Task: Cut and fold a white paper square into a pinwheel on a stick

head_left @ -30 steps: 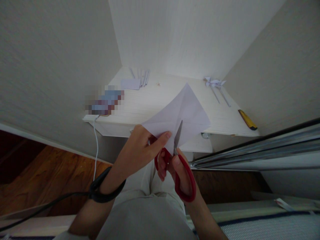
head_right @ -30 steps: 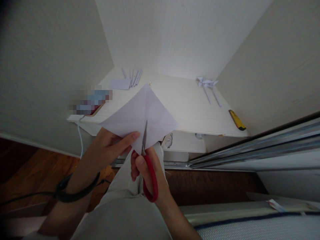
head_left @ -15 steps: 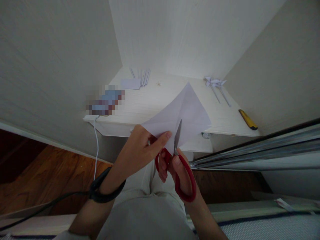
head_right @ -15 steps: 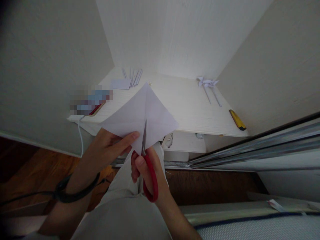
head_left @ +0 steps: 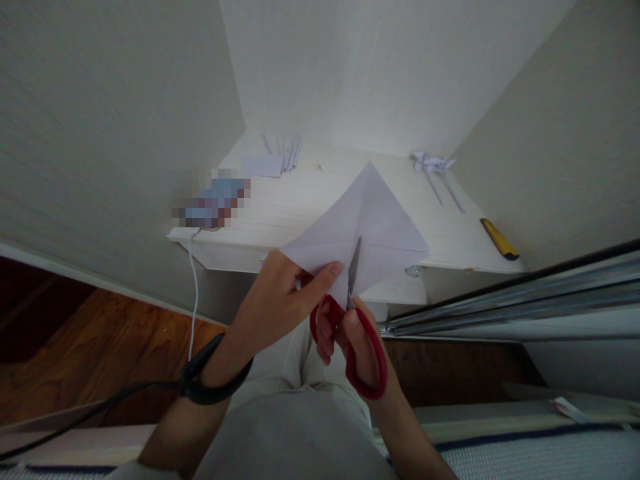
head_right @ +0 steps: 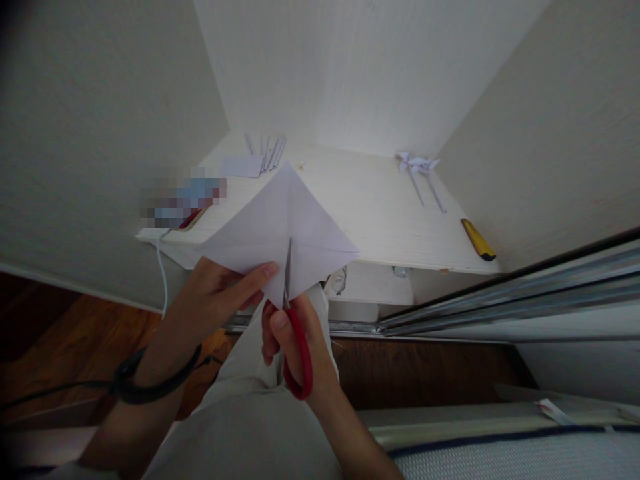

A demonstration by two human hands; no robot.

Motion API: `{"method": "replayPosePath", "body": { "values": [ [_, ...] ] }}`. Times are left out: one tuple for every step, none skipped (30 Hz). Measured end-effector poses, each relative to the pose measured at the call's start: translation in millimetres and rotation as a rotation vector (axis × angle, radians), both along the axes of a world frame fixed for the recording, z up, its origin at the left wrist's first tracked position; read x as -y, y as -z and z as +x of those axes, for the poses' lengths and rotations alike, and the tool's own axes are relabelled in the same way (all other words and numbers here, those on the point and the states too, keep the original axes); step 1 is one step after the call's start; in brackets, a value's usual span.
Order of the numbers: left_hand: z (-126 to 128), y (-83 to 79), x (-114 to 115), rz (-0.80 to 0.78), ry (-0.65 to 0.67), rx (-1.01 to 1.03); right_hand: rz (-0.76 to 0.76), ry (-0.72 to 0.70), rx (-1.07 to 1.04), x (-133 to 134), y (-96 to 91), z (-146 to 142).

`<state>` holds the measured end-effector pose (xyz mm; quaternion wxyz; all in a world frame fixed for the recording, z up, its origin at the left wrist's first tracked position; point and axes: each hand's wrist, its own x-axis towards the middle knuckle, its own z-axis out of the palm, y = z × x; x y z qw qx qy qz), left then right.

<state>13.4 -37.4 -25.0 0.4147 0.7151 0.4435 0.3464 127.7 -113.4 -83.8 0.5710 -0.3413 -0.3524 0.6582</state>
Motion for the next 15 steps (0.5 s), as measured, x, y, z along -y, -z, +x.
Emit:
{"method": "replayPosePath", "body": {
  "values": [
    [0.3,0.3,0.4,-0.011,-0.003,-0.003,-0.003,0.002,0.001,-0.2,-0.2,0.3],
    [0.6,0.7,0.8,-0.023,-0.005,-0.007,-0.007,0.0,0.004,-0.4,-0.2,0.5],
    [0.8,1.1,1.2,-0.031,-0.008,-0.007,-0.013,-0.003,0.008,-0.6,-0.2,0.8],
    [1.0,1.7,1.7,-0.039,-0.009,-0.007,-0.017,-0.01,0.008,-0.6,0.0,1.1],
    [1.2,2.5,2.2,-0.048,-0.01,-0.005,-0.019,-0.015,0.007,-0.7,0.1,1.3],
    [1.2,3.4,2.7,-0.058,-0.012,-0.001,-0.018,-0.018,0.004,-0.7,0.1,1.5],
    [1.3,4.6,3.2,-0.069,-0.015,0.002,-0.017,-0.02,0.001,-0.7,0.0,1.5],
    [1.2,6.0,3.6,-0.082,-0.016,0.001,-0.016,-0.021,-0.002,-0.7,-0.1,1.5],
    [1.2,7.5,4.0,-0.096,-0.023,0.004,-0.013,-0.021,-0.002,-0.8,-0.3,1.4],
    [1.1,9.1,4.2,-0.111,-0.032,0.007,-0.012,-0.022,-0.001,-1.0,-0.5,1.3],
    [1.1,10.8,4.3,-0.127,-0.042,0.013,-0.015,-0.025,-0.001,-1.3,-0.5,1.0],
    [1.0,12.5,4.2,-0.144,-0.049,0.019,-0.022,-0.028,-0.002,-1.7,-0.3,0.8],
    [1.0,14.2,4.0,-0.16,-0.055,0.027,-0.03,-0.029,-0.003,-2.1,0.2,0.5],
    [1.0,15.8,3.6,-0.176,-0.06,0.035,-0.038,-0.032,-0.004,-2.6,0.9,0.3],
    [1.0,17.3,3.2,-0.191,-0.064,0.041,-0.046,-0.032,-0.006,-2.9,1.9,0.2]
  ]
}}
